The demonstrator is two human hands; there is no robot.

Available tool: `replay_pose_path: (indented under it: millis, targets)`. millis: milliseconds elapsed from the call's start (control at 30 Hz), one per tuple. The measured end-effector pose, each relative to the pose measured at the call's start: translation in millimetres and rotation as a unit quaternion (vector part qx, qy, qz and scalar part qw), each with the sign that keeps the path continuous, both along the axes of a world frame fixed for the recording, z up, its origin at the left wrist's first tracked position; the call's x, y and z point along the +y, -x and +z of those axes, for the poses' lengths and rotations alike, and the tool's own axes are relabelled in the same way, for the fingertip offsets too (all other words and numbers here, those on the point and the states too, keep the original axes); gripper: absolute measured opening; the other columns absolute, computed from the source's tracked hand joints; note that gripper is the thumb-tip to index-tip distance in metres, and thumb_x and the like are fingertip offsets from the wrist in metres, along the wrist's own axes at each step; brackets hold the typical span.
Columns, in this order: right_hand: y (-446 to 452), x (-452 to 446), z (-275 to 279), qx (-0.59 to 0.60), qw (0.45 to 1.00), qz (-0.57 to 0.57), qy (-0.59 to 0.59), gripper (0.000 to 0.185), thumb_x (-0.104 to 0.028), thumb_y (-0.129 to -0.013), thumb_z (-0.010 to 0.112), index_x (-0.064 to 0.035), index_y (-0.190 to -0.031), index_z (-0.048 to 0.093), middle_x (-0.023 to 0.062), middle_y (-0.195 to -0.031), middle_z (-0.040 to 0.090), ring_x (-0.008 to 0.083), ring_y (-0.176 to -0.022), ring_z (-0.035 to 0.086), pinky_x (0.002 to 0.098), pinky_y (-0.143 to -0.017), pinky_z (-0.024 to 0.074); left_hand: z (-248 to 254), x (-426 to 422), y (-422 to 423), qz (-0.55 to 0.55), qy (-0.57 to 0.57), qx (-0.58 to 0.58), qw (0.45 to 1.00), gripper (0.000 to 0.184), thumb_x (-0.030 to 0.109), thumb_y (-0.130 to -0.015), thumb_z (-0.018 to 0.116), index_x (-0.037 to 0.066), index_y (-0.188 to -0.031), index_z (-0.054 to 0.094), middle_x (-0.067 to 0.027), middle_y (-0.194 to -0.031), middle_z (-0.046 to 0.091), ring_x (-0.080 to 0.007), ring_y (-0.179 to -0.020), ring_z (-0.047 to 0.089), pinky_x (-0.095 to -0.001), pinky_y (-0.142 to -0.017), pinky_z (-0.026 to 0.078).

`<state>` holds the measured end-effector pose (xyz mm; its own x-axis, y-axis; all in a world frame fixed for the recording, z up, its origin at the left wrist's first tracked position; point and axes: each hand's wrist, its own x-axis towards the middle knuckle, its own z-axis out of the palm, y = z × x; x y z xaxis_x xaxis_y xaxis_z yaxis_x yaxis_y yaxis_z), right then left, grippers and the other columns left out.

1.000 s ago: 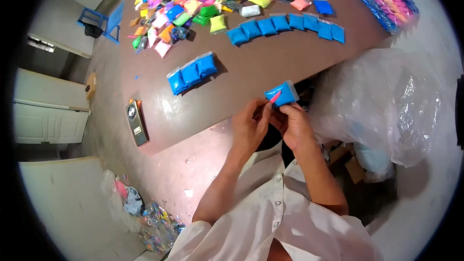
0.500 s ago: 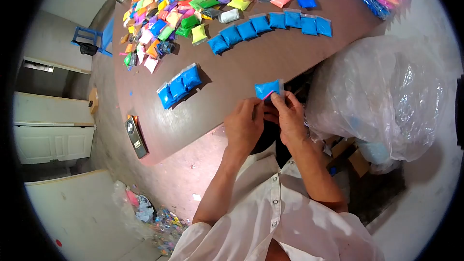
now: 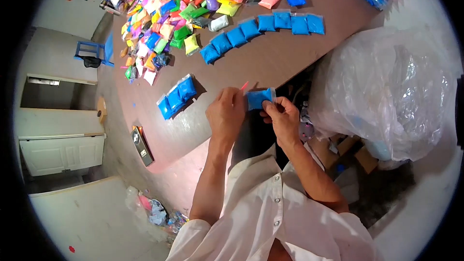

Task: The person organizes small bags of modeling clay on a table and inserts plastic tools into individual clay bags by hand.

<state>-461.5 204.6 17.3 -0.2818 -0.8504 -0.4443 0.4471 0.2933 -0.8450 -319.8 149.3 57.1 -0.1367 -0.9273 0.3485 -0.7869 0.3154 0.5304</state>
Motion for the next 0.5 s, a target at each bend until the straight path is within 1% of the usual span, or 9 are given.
replay_pose_path:
  millis: [67, 133, 167, 233, 300, 333, 400, 467, 500]
  targets:
    - [-0.6, 3.0, -5.5, 0.0, 1.0, -0.001, -0.004, 0.013, -0.016, -0.098, 0.076, -0.0069, -0.094, 0.069, 0.0022, -0.086, 0.071, 0.0107, -0.077, 0.07, 0.0246, -0.066, 0.0547, 8.5, 9.6, 8.1, -0.012, 0.003, 0.05, 0.999, 0.008, 0.015, -0.097, 0.069, 0.009, -0.091, 0.069, -0.0142, -0.085, 0.071, -0.0393, -0.071, 0.069, -0.0485, -0.061, 0.054]
    - [-4.7, 1.2, -14.4, -0.1, 0.993, -0.038, 0.044, 0.013, -0.014, -0.097, 0.077, -0.0065, -0.092, 0.068, 0.0015, -0.084, 0.071, 0.01, -0.075, 0.069, 0.0234, -0.065, 0.0536, 5.8, 24.2, 21.8, -0.043, 0.018, -0.006, 0.999, 0.009, 0.014, -0.096, 0.069, 0.009, -0.09, 0.068, -0.014, -0.085, 0.07, -0.0389, -0.07, 0.069, -0.0474, -0.06, 0.054]
    - [-5.1, 1.7, -12.4, -0.101, 0.993, -0.038, 0.043, 0.013, -0.014, -0.097, 0.077, -0.0065, -0.092, 0.068, 0.0015, -0.084, 0.071, 0.01, -0.075, 0.069, 0.0234, -0.065, 0.0536, 7.4, 27.5, 25.9, -0.031, -0.015, -0.04, 0.999, 0.01, 0.015, -0.096, 0.069, 0.008, -0.089, 0.067, -0.0145, -0.085, 0.07, -0.039, -0.07, 0.069, -0.0477, -0.059, 0.054]
    - [-3.3, 0.5, -1.2, -0.024, 0.999, -0.022, 0.019, 0.013, -0.013, -0.096, 0.078, -0.0062, -0.092, 0.068, 0.001, -0.083, 0.07, 0.0097, -0.075, 0.069, 0.0228, -0.064, 0.0531, 3.5, 22.2, 22.5, -0.027, -0.019, -0.024, 0.999, 0.01, 0.015, -0.096, 0.069, 0.008, -0.089, 0.067, -0.0148, -0.084, 0.07, -0.0392, -0.069, 0.069, -0.048, -0.059, 0.054]
    - [-3.2, 0.4, -8.4, 0.007, 0.999, -0.016, 0.026, 0.014, -0.014, -0.097, 0.078, -0.0061, -0.091, 0.068, 0.0009, -0.083, 0.07, 0.0096, -0.074, 0.069, 0.0228, -0.064, 0.0528, -1.5, 15.6, 16.8, -0.024, -0.021, -0.006, 0.999, 0.01, 0.015, -0.096, 0.07, 0.007, -0.089, 0.067, -0.0151, -0.083, 0.07, -0.0394, -0.069, 0.069, -0.0484, -0.059, 0.053]
    - [-3.6, -1.1, -11.1, 0.038, 0.999, -0.008, 0.037, 0.015, -0.015, -0.097, 0.077, -0.0059, -0.091, 0.068, 0.0007, -0.083, 0.07, 0.0094, -0.074, 0.069, 0.0227, -0.064, 0.0525, -2.3, 10.4, 12.2, -0.013, -0.013, -0.035, 0.999, 0.01, 0.014, -0.095, 0.07, 0.006, -0.089, 0.067, -0.0154, -0.082, 0.07, -0.0395, -0.069, 0.069, -0.0476, -0.059, 0.053]
    - [-5.3, 0.0, -12.3, 0.024, 0.999, -0.019, 0.04, 0.015, -0.016, -0.098, 0.077, -0.0059, -0.091, 0.068, 0.0005, -0.083, 0.07, 0.0092, -0.074, 0.068, 0.0229, -0.064, 0.0524, -0.1, 1.2, 0.2, -0.005, 0.002, -0.066, 0.998, 0.009, 0.012, -0.094, 0.071, 0.006, -0.089, 0.067, -0.0157, -0.081, 0.07, -0.0395, -0.069, 0.069, -0.0469, -0.059, 0.054]
    - [-4.3, -0.6, -12.4, 0.01, 0.999, -0.031, 0.037, 0.016, -0.018, -0.098, 0.077, -0.0059, -0.092, 0.068, 0.0003, -0.083, 0.07, 0.0089, -0.074, 0.068, 0.023, -0.064, 0.0524, 1.0, -2.5, -10.5, 0.04, -0.046, 0.009, 0.998, 0.009, 0.008, -0.092, 0.075, 0.002, -0.088, 0.069, -0.0157, -0.082, 0.073, -0.0288, -0.067, 0.071, -0.0374, -0.063, 0.055]
    - [-3.5, -0.2, -11.6, 0.023, 0.999, -0.029, 0.033, 0.015, -0.018, -0.098, 0.076, -0.0063, -0.092, 0.068, 0.0002, -0.083, 0.07, 0.009, -0.074, 0.068, 0.0232, -0.064, 0.0525, 1.4, 0.5, -9.8, 0.038, -0.044, 0.024, 0.998, 0.009, 0.007, -0.092, 0.075, 0.001, -0.089, 0.069, -0.0164, -0.083, 0.073, -0.0262, -0.069, 0.071, -0.0365, -0.064, 0.055]
